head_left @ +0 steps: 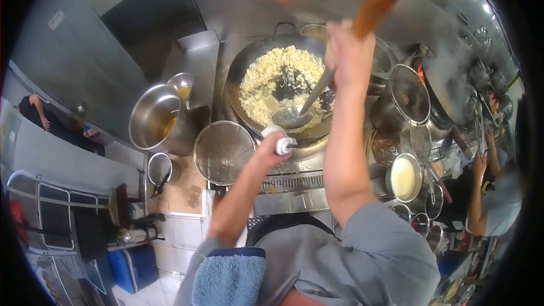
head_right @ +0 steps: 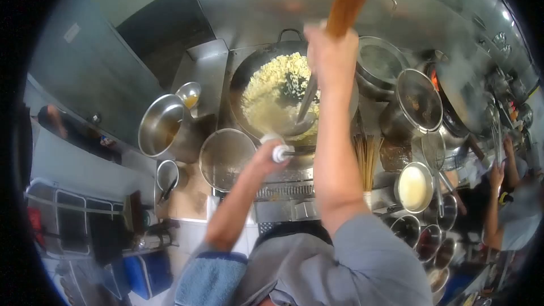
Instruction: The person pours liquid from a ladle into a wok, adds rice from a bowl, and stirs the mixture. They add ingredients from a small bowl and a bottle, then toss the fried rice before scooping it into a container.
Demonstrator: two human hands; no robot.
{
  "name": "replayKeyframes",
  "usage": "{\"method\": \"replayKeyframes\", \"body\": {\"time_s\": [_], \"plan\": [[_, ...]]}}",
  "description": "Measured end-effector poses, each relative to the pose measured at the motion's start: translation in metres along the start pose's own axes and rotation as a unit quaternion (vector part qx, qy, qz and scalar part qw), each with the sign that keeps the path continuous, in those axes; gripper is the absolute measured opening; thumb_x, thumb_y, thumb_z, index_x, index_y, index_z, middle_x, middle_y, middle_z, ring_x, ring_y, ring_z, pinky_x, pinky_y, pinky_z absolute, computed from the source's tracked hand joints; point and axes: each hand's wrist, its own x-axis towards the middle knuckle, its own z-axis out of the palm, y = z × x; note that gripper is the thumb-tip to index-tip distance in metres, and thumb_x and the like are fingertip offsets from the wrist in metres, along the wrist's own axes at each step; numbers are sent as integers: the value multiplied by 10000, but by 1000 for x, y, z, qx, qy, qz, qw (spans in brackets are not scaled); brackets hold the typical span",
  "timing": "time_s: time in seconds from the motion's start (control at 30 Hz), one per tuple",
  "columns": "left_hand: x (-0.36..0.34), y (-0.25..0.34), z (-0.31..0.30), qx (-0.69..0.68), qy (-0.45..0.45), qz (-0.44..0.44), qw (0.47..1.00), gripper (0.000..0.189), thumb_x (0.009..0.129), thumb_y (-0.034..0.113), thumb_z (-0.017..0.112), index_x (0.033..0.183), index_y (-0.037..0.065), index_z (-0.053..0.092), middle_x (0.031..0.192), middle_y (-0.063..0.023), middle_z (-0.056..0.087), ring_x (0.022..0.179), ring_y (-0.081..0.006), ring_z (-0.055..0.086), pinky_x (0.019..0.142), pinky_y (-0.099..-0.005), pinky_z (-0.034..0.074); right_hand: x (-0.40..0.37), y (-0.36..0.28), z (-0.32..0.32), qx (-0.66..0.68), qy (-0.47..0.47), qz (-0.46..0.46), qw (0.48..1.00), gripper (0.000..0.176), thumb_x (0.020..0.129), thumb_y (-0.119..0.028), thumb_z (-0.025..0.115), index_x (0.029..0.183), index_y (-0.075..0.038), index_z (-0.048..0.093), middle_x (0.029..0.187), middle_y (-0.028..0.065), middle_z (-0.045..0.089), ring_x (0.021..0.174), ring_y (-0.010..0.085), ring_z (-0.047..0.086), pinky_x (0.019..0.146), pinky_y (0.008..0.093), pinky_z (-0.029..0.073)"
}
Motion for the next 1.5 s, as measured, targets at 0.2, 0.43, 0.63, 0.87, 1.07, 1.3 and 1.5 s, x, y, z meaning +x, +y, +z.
{"method": "replayKeyframes", "body": {"time_s": [0.2, 0.43, 0.63, 0.87, 1.07, 1.3, 1.5], "plan": [[-158, 0, 77, -228, 116, -33, 966, 282, 870, 169, 505, 1146, 160, 449, 956, -108, 571, 715, -212, 612, 528, -318, 502, 72, -26, -13, 59, -35, 49, 996, 183, 738, -94, 587, 606, -73, 462, 495, 4, 453, 384, 142, 419, 405, 296, 340], [-91, -13, 65, -204, 120, -26, 971, 214, 875, 230, 543, 1046, 114, 489, 866, -68, 573, 776, -178, 583, 569, -327, 454, 4, 14, 0, -186, 87, -42, 978, 154, 731, -131, 598, 672, -3, 537, 543, 75, 514, 507, 155, 519, 503, 300, 408], [-118, 10, 63, -220, 65, -57, 972, 170, 878, 194, 520, 1030, 126, 491, 858, -64, 594, 767, -184, 600, 557, -286, 472, -43, -42, -10, -20, 20, -74, 997, 165, 756, -29, 605, 669, -90, 478, 514, -34, 395, 428, 73, 395, 391, 248, 309], [-156, -5, 76, -241, 79, -19, 967, 285, 877, 129, 474, 1161, 133, 440, 996, -80, 569, 817, -211, 612, 652, -372, 499, 37, -34, -3, -36, -28, 39, 998, 265, 790, -97, 624, 616, -111, 424, 467, -53, 359, 378, 85, 347, 404, 261, 298], [-77, -4, 34, 63, 63, 94, 992, 361, 870, 155, 481, 1225, 133, 425, 956, -82, 578, 812, -203, 610, 616, -309, 492, -66, 32, 6, -144, 96, -211, 962, 241, 784, -70, 613, 593, -68, 466, 470, -37, 410, 409, 104, 410, 409, 267, 331], [-157, 12, 69, -210, 91, -114, 967, 264, 894, 166, 463, 1153, 116, 456, 966, -88, 598, 815, -183, 591, 618, -320, 481, -11, -42, -13, 5, -12, -50, 999, 197, 763, -65, 616, 629, -76, 472, 483, -12, 420, 410, 92, 411, 405, 262, 314], [-94, -17, 56, -211, 91, -23, 973, 275, 899, 183, 463, 1169, 142, 441, 986, -77, 586, 810, -201, 610, 604, -331, 477, 1, 11, -4, -129, 95, -41, 986, 210, 784, -76, 599, 625, -71, 463, 499, -25, 422, 428, 107, 417, 420, 275, 321]]}}
